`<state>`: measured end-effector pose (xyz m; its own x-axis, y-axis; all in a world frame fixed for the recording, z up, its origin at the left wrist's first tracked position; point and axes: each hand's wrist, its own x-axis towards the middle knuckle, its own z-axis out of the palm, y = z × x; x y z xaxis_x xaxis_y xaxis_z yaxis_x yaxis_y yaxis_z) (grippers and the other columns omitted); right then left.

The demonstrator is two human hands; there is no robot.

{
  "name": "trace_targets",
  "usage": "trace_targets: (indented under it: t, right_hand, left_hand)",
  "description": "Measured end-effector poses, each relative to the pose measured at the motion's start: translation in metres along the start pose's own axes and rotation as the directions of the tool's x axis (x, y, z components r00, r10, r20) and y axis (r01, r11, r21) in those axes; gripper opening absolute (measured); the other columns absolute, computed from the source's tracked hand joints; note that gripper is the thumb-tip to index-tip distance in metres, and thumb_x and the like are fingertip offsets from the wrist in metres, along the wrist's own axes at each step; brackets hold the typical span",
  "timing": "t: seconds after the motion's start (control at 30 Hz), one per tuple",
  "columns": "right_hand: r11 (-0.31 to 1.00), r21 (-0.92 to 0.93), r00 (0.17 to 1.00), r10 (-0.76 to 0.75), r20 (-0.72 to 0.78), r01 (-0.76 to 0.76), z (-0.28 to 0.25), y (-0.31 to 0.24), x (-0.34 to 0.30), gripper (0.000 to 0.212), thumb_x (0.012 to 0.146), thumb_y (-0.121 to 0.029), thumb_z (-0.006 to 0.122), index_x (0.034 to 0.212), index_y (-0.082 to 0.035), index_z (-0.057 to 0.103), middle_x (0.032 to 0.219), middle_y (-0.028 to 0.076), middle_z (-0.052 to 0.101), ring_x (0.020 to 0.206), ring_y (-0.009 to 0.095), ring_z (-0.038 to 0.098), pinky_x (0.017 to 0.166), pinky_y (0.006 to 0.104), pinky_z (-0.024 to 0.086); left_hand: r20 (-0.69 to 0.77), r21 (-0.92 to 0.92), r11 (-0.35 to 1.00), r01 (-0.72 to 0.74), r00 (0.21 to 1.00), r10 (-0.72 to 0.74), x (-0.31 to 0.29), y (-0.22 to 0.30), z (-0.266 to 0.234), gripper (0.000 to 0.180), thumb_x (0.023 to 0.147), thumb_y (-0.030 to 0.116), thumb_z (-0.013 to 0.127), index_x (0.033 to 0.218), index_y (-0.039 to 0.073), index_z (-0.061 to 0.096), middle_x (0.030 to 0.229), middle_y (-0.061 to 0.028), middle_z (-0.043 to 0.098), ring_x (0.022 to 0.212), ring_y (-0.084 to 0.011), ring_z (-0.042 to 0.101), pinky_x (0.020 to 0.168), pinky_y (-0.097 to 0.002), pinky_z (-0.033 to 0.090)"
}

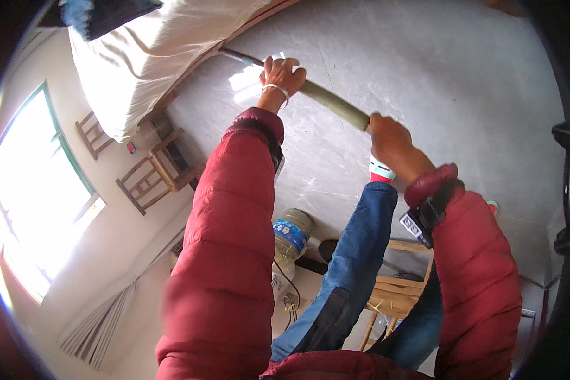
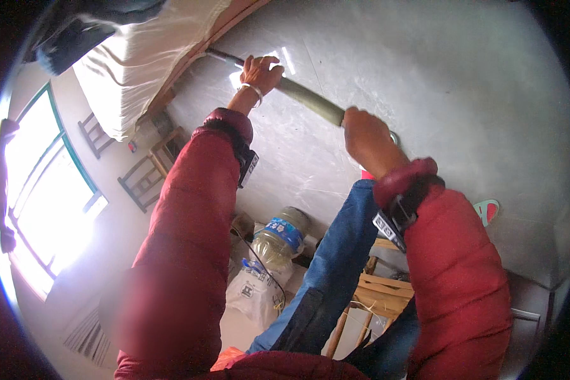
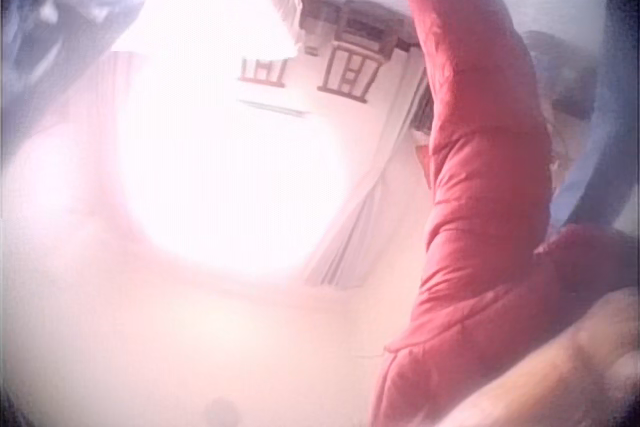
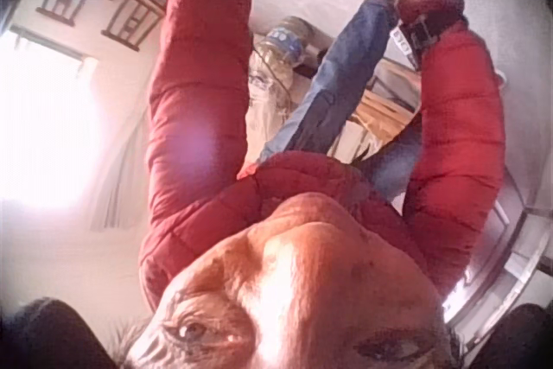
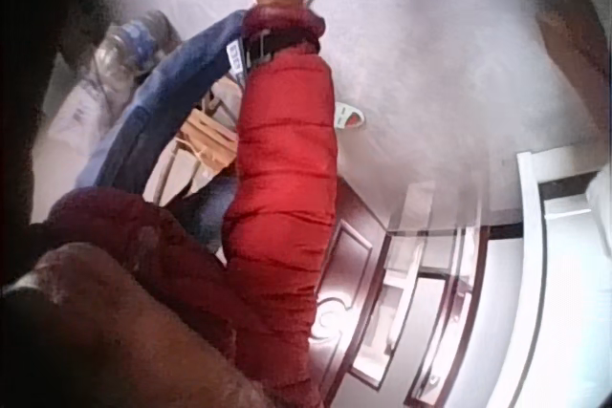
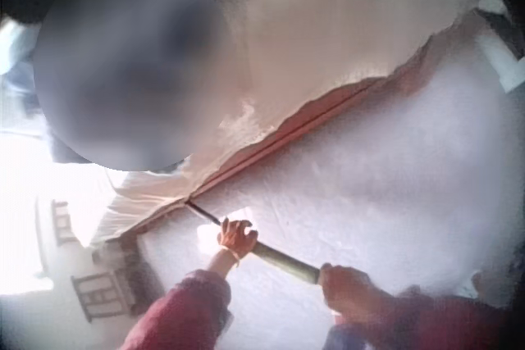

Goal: The person opens a wardrobe, retrieves a cloth, and walks to the bathroom to hang it. Then they walk to a bedroom, pick up a mop, and mop the floor around the bed and furniture.

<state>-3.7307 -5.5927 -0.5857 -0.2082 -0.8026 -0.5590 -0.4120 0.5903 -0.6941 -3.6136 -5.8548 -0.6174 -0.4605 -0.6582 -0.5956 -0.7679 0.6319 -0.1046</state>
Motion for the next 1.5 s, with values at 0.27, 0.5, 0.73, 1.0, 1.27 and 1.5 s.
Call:
trace_targets:
  t: [0.27,0.5,0.73,1.0,1.27,1.5]
  right_hand:
    - [0.985,-0.137,0.972,0.134,0.192,-0.109,-0.074,0.009,-0.108,0.021,0.072,0.0,0.058,0.093,0.001,0.053,0.085,0.023,0.063,0.082,0.04,0.063,0.071,0.047,0.051]
    - [0.941,-0.329,0.955,0.165,0.246,-0.078,-0.178,0.085,-0.252,0.02,0.071,0.002,0.058,0.09,-0.001,0.053,0.082,0.022,0.063,0.08,0.041,0.062,0.069,0.0497,0.05]
    - [0.844,-0.513,0.963,0.247,0.107,-0.159,-0.322,0.151,-0.454,0.017,0.074,0.003,0.056,0.09,-0.001,0.053,0.081,0.024,0.059,0.08,0.044,0.057,0.068,0.0514,0.046]
    - [0.524,-0.703,0.83,0.529,-0.175,-0.482,-0.456,0.103,-0.649,0.022,0.069,0.007,0.062,0.086,-0.002,0.051,0.087,0.021,0.057,0.087,0.04,0.057,0.071,0.0479,0.046]
    - [0.504,-0.721,0.862,0.433,-0.265,-0.475,-0.449,0.041,-0.685,0.019,0.07,0.005,0.058,0.085,-0.003,0.049,0.083,0.02,0.056,0.087,0.042,0.053,0.07,0.049,0.044]
    - [0.682,-0.641,0.935,0.281,-0.215,-0.352,-0.374,-0.056,-0.572,0.02,0.069,-0.001,0.064,0.082,-0.004,0.049,0.079,0.016,0.055,0.081,0.04,0.052,0.071,0.0485,0.044]
  left_hand:
    - [-0.239,-0.134,0.978,-0.157,0.963,0.122,-0.093,0.042,0.021,0.035,0.08,0.041,0.056,0.102,0.016,0.065,0.111,-0.0086,0.062,0.112,-0.0287,0.051,0.1,-0.0434,0.032]
    - [0.041,-0.182,0.954,-0.237,0.968,0.248,-0.207,0.187,0.013,0.024,0.087,0.036,0.049,0.103,0.025,0.064,0.111,-0.0016,0.061,0.112,-0.0246,0.051,0.094,-0.0444,0.036]
    - [0.246,-0.5,0.831,-0.244,0.88,0.406,-0.36,0.387,-0.063,0.073,0.069,0.072,0.057,0.118,0.018,0.062,0.141,-0.0115,0.032,0.125,-0.0424,0.028,0.097,-0.0566,0.034]
    - [0.267,-0.688,0.498,-0.528,0.454,0.85,-0.466,0.51,-0.155,0.058,0.06,0.037,0.077,0.11,0.012,0.062,0.129,-0.0177,0.046,0.119,-0.0378,0.042,0.09,-0.0458,0.046]
    - [0.362,-0.421,0.75,-0.51,0.664,0.654,-0.455,0.415,-0.184,0.022,0.076,0.019,0.063,0.095,0.01,0.069,0.101,-0.0107,0.066,0.099,-0.0293,0.061,0.078,-0.0395,0.052]
    - [0.337,-0.247,0.843,-0.478,0.773,0.538,-0.393,0.277,-0.195,0.021,0.077,0.024,0.064,0.091,0.009,0.07,0.096,-0.0097,0.067,0.096,-0.0284,0.06,0.072,-0.0421,0.053]
